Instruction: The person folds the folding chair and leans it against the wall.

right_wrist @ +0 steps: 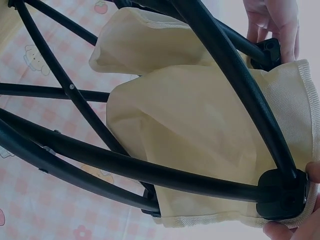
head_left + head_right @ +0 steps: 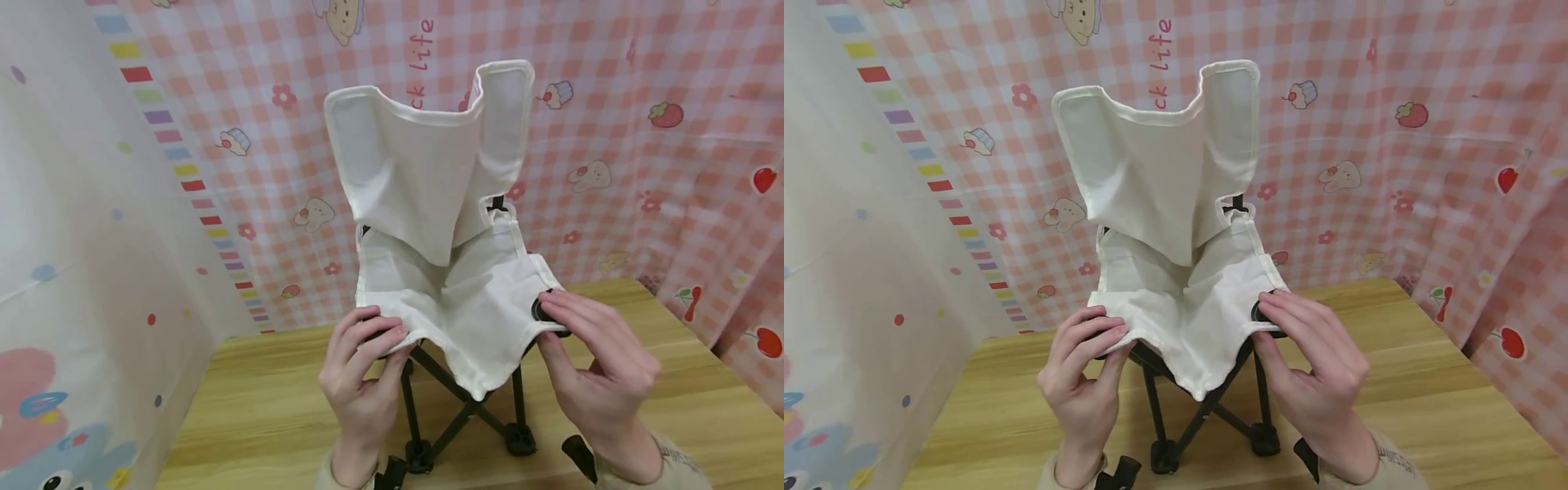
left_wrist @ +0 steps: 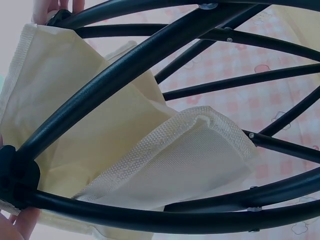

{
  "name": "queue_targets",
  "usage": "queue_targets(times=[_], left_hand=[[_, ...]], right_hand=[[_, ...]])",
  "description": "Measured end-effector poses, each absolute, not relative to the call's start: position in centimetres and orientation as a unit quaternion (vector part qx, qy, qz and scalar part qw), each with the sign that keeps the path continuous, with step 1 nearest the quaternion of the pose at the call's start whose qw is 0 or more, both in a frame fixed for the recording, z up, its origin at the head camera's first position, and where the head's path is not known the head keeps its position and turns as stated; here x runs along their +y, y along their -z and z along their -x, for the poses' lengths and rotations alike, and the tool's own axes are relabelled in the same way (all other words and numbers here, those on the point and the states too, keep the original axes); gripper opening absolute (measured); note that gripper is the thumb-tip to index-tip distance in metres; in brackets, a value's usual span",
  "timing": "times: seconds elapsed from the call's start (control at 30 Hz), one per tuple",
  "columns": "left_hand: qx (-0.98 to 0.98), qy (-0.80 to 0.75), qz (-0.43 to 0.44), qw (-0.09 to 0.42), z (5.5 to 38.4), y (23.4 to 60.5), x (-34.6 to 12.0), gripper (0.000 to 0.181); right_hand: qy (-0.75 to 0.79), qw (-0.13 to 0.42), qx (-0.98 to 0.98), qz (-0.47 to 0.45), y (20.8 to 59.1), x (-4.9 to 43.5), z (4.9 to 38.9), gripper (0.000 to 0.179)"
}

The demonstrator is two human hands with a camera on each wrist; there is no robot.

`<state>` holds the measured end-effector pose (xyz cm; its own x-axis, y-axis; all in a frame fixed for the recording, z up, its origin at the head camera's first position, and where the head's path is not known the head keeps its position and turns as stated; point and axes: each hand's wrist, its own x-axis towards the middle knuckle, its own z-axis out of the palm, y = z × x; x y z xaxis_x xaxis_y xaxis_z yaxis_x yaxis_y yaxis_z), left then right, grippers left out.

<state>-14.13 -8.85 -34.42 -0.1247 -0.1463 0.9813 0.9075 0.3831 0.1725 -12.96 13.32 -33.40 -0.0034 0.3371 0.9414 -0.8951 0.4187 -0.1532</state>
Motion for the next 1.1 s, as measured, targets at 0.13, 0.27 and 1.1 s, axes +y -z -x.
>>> queue_targets(times=[0.13, 0.27, 1.1], left_hand=[[-0.594, 0.454, 0.323, 0.580, 14.2, 34.2, -8.8, 0.012], [-0.598, 0.452, 0.322, 0.579, 14.2, 34.2, -8.7, 0.010], [-0.597, 0.454, 0.328, 0.575, 14.5, 33.6, -8.1, 0.011]], right_hand=[[-0.470, 0.654, -0.531, -0.264, 33.4, 13.1, 13.1, 0.030], [-0.469, 0.652, -0.534, -0.263, 33.4, 13.1, 13.1, 0.030], [-0.467, 0.656, -0.532, -0.262, 32.0, 11.8, 13.0, 0.035]])
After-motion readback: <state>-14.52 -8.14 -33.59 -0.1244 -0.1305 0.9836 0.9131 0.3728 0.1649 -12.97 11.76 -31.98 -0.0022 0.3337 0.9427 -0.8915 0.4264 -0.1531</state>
